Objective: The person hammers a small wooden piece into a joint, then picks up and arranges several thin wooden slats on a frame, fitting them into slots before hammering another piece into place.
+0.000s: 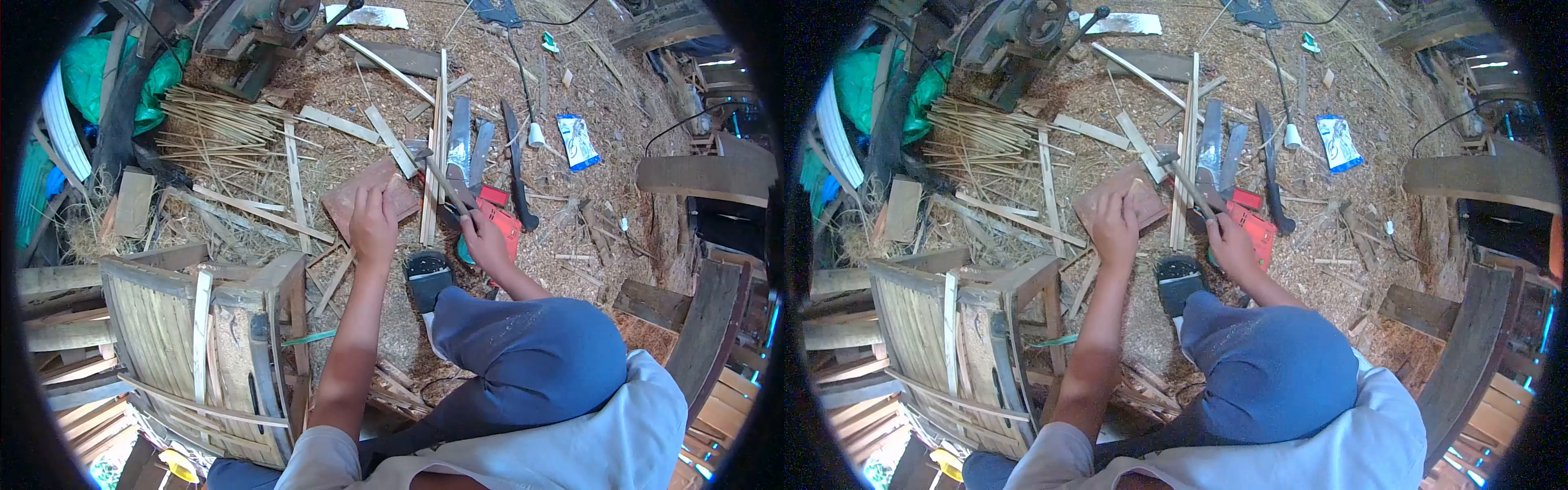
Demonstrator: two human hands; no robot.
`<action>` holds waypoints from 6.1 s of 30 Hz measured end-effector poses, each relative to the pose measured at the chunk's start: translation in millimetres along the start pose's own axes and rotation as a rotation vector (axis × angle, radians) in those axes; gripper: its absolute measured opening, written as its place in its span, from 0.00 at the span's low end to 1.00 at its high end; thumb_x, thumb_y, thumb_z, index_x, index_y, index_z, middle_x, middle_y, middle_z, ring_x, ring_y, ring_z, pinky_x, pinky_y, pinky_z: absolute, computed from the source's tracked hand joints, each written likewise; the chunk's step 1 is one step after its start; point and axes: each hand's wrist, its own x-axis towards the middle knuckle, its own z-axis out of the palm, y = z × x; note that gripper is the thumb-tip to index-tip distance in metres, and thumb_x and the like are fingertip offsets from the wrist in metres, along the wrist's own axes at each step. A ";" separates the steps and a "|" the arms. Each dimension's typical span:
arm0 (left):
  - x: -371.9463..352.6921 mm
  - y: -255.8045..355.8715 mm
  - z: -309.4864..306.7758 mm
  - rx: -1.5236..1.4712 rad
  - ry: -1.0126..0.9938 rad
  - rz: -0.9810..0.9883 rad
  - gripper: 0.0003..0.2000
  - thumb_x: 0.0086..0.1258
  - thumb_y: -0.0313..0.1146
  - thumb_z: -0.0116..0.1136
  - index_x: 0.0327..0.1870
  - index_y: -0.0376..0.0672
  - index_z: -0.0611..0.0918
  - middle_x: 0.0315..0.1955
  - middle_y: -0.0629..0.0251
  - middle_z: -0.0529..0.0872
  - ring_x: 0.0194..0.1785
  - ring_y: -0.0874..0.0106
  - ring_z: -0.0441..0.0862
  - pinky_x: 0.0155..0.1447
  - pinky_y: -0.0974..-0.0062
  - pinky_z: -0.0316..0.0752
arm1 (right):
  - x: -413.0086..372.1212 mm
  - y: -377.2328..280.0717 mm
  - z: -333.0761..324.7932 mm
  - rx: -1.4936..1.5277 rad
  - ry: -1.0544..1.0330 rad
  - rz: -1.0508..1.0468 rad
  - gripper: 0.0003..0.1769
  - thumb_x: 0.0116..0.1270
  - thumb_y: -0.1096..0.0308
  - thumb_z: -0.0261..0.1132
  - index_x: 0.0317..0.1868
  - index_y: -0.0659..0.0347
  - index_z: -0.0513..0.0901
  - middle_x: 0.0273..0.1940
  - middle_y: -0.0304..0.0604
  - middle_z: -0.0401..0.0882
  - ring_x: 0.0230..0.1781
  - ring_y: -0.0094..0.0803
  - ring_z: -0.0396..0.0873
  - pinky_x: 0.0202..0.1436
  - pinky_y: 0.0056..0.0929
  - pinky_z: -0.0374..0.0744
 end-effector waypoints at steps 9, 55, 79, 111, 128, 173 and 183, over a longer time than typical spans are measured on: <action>10.1 53.4 -93.7 -0.314 0.258 0.091 0.04 0.83 0.24 0.60 0.50 0.32 0.85 0.43 0.56 0.84 0.45 0.64 0.83 0.51 0.69 0.78 | 33.9 -28.7 45.7 -0.075 -0.110 -0.303 0.17 0.75 0.67 0.68 0.58 0.70 0.84 0.50 0.66 0.86 0.54 0.65 0.85 0.59 0.57 0.82; -42.4 86.2 -186.3 -1.465 -0.576 0.105 0.25 0.89 0.61 0.51 0.40 0.48 0.68 0.30 0.72 0.63 0.35 0.73 0.61 0.47 0.69 0.61 | -87.3 -98.9 -0.2 0.163 0.342 -0.323 0.10 0.74 0.69 0.70 0.51 0.64 0.89 0.47 0.53 0.89 0.52 0.51 0.88 0.58 0.44 0.83; -27.7 87.7 -165.4 -1.151 -0.367 -0.433 0.15 0.93 0.48 0.47 0.54 0.44 0.75 0.34 0.71 0.74 0.31 0.77 0.69 0.44 0.71 0.72 | -4.1 -48.0 45.6 -0.228 0.202 -0.469 0.14 0.70 0.66 0.74 0.52 0.62 0.84 0.44 0.53 0.84 0.48 0.55 0.85 0.54 0.53 0.82; -1.5 -61.3 4.5 0.064 -0.103 0.014 0.09 0.77 0.30 0.65 0.47 0.33 0.90 0.40 0.39 0.91 0.46 0.41 0.89 0.52 0.50 0.82 | -45.0 -36.8 26.2 -0.033 -0.111 -0.334 0.33 0.82 0.71 0.60 0.84 0.40 0.72 0.53 0.58 0.89 0.52 0.57 0.89 0.55 0.53 0.86; 1.6 -57.6 2.9 0.074 -0.123 0.042 0.08 0.75 0.27 0.65 0.46 0.30 0.89 0.41 0.37 0.90 0.49 0.39 0.87 0.55 0.48 0.80 | -37.3 -34.0 20.6 -0.136 -0.107 -0.342 0.34 0.83 0.70 0.60 0.85 0.34 0.70 0.45 0.57 0.88 0.46 0.56 0.88 0.49 0.54 0.85; 5.2 -56.5 4.8 0.032 -0.184 -0.113 0.11 0.77 0.32 0.65 0.51 0.34 0.91 0.41 0.38 0.92 0.46 0.40 0.90 0.53 0.51 0.83 | -47.8 -57.7 11.7 -0.135 -0.107 -0.322 0.32 0.81 0.67 0.60 0.83 0.37 0.73 0.44 0.60 0.87 0.44 0.62 0.88 0.47 0.60 0.86; 3.2 -58.7 4.9 0.045 -0.117 0.006 0.09 0.75 0.28 0.65 0.49 0.32 0.90 0.39 0.40 0.92 0.44 0.43 0.90 0.52 0.51 0.83 | -31.5 -44.0 19.7 -0.129 -0.038 -0.353 0.31 0.79 0.68 0.61 0.80 0.37 0.76 0.43 0.60 0.86 0.43 0.61 0.88 0.46 0.58 0.85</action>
